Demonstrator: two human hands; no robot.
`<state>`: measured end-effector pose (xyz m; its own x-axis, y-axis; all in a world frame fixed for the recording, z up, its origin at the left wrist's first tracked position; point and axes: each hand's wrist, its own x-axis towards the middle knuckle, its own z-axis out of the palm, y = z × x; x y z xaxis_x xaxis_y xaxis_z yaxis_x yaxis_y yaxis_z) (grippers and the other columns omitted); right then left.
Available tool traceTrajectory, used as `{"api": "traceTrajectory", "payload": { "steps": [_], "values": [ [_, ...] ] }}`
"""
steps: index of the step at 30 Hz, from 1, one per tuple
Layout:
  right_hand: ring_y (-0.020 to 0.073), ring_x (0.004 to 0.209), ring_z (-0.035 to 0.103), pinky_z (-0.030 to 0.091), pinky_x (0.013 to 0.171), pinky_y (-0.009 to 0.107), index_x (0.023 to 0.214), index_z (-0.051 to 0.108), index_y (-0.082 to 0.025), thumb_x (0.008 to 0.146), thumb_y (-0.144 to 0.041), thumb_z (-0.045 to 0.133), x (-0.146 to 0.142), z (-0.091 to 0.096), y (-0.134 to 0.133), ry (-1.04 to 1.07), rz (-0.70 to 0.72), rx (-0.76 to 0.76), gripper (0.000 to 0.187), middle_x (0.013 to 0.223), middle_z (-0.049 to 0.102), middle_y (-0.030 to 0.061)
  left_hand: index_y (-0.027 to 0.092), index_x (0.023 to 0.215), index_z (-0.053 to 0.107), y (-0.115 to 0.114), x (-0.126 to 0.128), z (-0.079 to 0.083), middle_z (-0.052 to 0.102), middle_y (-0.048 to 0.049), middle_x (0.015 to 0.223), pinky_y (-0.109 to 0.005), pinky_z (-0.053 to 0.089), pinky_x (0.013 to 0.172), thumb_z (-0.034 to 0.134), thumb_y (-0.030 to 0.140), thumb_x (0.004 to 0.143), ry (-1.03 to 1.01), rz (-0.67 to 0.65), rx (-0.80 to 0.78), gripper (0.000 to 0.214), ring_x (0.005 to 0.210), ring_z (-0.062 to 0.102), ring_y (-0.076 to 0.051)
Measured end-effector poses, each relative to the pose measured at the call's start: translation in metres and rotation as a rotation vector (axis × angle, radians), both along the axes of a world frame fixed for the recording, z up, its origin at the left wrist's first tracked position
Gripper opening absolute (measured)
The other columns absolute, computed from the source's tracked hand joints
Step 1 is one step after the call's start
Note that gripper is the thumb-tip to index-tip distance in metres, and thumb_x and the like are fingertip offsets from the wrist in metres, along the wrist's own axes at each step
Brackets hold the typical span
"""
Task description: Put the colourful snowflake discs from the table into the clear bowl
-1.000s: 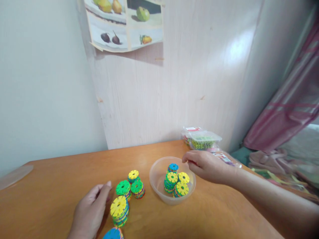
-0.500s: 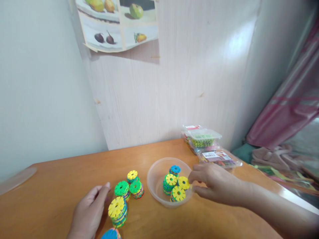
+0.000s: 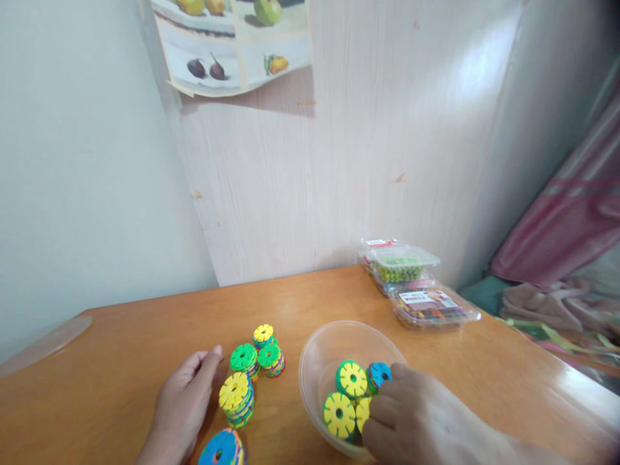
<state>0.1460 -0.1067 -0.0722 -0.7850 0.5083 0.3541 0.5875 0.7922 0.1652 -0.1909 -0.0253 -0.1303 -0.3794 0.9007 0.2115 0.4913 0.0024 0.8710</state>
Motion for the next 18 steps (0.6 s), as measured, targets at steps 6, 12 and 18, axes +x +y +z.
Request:
{"api": "traceTrajectory", "payload": {
  "steps": [6,12,18],
  "values": [
    [0.0129,0.046,0.047,0.025,0.049,0.033,0.068,0.052,-0.021,0.089,-0.026,0.057,-0.014,-0.016,0.005,0.013,0.075,0.046,0.022,0.057,0.061,-0.0017,0.018,0.078,0.063,0.002,-0.001,-0.004,0.064,0.0013,0.068,-0.025,0.043,0.066,0.054,0.067,0.079,-0.034,-0.024,-0.008,0.05,0.072,0.058,-0.019],
    [0.0125,0.058,0.056,0.033,0.054,0.026,0.072,0.063,-0.022,0.089,-0.029,0.054,-0.006,0.027,0.015,0.084,-0.064,-0.376,0.021,0.069,0.068,0.0001,0.018,0.081,0.064,-0.001,0.003,0.002,0.065,0.0013,0.072,-0.024,0.042,0.066,0.055,0.062,0.08,-0.031,-0.017,-0.012,0.045,0.075,0.058,-0.019],
    [0.0145,0.072,0.063,0.04,0.063,0.025,0.095,0.071,-0.021,0.086,-0.017,0.046,0.01,0.051,0.059,0.129,-0.261,-0.56,0.027,0.085,0.073,0.0017,0.018,0.078,0.064,-0.001,0.003,0.005,0.064,0.0016,0.067,-0.025,0.042,0.064,0.055,0.062,0.078,-0.029,-0.015,-0.043,0.045,0.07,0.057,-0.019]
  ]
}}
